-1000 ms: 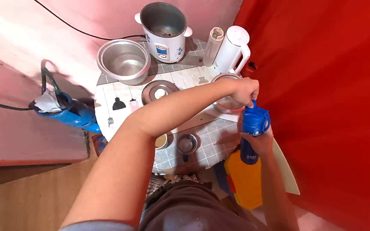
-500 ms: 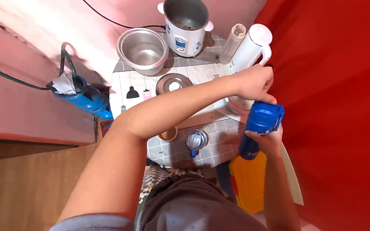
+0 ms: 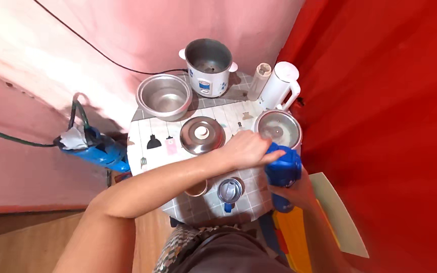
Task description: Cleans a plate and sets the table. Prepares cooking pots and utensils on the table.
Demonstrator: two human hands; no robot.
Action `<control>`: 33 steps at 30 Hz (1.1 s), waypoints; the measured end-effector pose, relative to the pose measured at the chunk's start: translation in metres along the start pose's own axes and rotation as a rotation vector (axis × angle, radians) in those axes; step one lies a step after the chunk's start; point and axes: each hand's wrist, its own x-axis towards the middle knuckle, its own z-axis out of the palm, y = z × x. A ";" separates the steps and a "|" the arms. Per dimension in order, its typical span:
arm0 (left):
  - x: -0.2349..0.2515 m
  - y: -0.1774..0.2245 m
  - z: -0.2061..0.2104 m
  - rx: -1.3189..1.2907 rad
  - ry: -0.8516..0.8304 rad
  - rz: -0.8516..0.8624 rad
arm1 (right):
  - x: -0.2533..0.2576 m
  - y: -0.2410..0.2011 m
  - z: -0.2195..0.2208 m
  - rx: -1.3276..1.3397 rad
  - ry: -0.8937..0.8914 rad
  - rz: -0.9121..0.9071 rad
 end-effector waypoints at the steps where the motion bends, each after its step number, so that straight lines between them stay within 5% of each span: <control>1: -0.005 -0.005 0.004 -0.018 0.081 0.100 | -0.001 -0.002 -0.002 0.061 -0.045 -0.019; 6: -0.008 -0.010 -0.008 -0.158 0.280 0.481 | 0.018 0.000 -0.014 0.372 -0.426 -0.251; 10: -0.001 -0.015 -0.030 -0.114 0.309 0.553 | 0.058 0.005 -0.009 0.441 -0.655 -0.370; 13: 0.004 -0.028 -0.067 0.004 0.334 0.369 | 0.098 0.001 -0.002 0.445 -0.564 -0.324; 18: -0.049 -0.050 -0.113 -0.024 0.599 0.061 | 0.188 -0.022 0.014 0.466 -0.057 -0.122; 25: -0.213 -0.035 -0.044 -0.129 0.701 -0.664 | 0.336 0.061 0.067 0.317 0.378 -0.056; 26: -0.233 -0.022 -0.036 -0.152 0.744 -0.750 | 0.336 0.048 0.063 0.225 0.345 0.072; 27: -0.250 -0.008 -0.029 -0.172 0.791 -0.836 | 0.340 0.014 0.045 0.157 0.140 0.403; 30: -0.296 0.030 -0.010 -0.205 0.961 -1.074 | 0.376 0.117 0.069 0.186 0.431 -0.005; 33: -0.312 0.048 0.001 -0.173 1.074 -1.211 | 0.395 0.130 0.066 0.176 0.429 0.079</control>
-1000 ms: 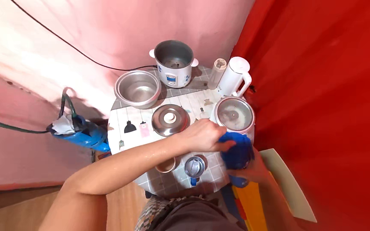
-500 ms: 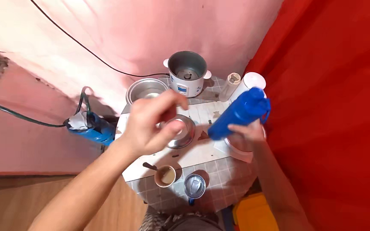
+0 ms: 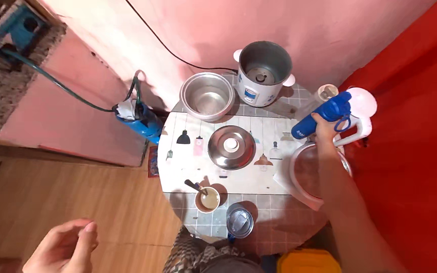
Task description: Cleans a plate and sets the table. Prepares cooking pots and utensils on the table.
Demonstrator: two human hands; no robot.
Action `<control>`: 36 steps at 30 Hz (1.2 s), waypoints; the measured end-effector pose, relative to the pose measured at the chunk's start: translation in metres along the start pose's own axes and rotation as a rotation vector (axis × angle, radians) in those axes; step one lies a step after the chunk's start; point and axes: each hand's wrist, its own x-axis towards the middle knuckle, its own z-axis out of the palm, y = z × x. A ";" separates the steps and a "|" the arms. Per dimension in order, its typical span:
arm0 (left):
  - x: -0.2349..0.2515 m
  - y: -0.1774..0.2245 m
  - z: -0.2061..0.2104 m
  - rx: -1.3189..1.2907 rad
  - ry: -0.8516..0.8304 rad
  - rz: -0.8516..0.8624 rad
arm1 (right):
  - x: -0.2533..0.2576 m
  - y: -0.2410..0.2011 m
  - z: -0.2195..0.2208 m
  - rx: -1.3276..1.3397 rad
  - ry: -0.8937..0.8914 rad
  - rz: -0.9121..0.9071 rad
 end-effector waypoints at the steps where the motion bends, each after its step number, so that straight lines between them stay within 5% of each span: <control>1: -0.001 0.000 0.002 0.004 0.016 -0.007 | 0.004 -0.002 0.001 -0.030 0.015 0.009; 10: 0.030 0.006 0.046 -0.059 -0.157 0.133 | 0.006 -0.018 0.001 -0.178 -0.016 0.002; 16: 0.047 -0.006 0.064 -0.124 -0.297 0.092 | -0.016 -0.020 0.007 -0.017 -0.018 0.229; 19: 0.076 -0.003 0.082 -0.138 -0.327 0.027 | -0.067 -0.058 0.004 0.123 -0.115 0.371; 23: 0.160 -0.004 0.164 0.030 -0.462 -0.159 | -0.153 -0.057 0.032 -0.093 -0.458 0.381; 28: 0.217 -0.060 0.292 0.292 -0.946 -0.419 | -0.215 -0.042 0.082 -0.403 -0.692 0.619; 36: 0.211 -0.072 0.318 0.110 -0.951 -0.514 | -0.221 -0.028 0.079 -0.178 -0.670 0.623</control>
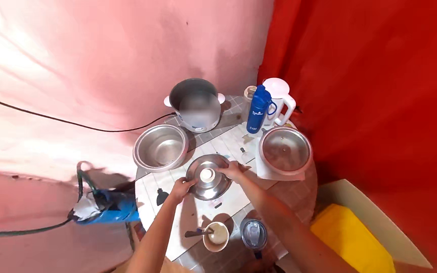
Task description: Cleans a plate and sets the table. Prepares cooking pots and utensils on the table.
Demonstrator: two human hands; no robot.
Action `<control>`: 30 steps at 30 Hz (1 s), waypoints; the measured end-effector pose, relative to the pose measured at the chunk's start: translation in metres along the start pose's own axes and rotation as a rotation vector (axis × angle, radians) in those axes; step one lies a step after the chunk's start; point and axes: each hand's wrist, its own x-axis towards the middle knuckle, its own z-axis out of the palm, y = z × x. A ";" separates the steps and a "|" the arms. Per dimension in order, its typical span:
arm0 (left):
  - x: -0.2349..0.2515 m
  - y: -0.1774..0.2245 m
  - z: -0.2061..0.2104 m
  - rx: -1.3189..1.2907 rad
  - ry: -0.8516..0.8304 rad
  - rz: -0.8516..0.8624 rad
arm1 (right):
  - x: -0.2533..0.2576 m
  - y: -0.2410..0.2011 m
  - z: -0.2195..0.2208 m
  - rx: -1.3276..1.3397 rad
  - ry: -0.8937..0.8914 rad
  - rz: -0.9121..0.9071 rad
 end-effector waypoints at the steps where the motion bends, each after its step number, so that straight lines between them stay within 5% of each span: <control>1: -0.003 0.004 0.000 0.019 -0.003 0.003 | -0.001 0.002 -0.002 0.001 0.008 -0.017; 10: -0.059 0.108 0.041 0.191 -0.095 0.147 | -0.056 -0.006 -0.088 0.109 0.143 -0.131; 18: -0.079 0.211 0.148 0.201 -0.285 0.283 | -0.114 -0.015 -0.217 0.060 0.378 -0.121; 30: -0.026 0.220 0.263 0.313 -0.318 0.269 | -0.092 0.050 -0.296 0.199 0.453 -0.004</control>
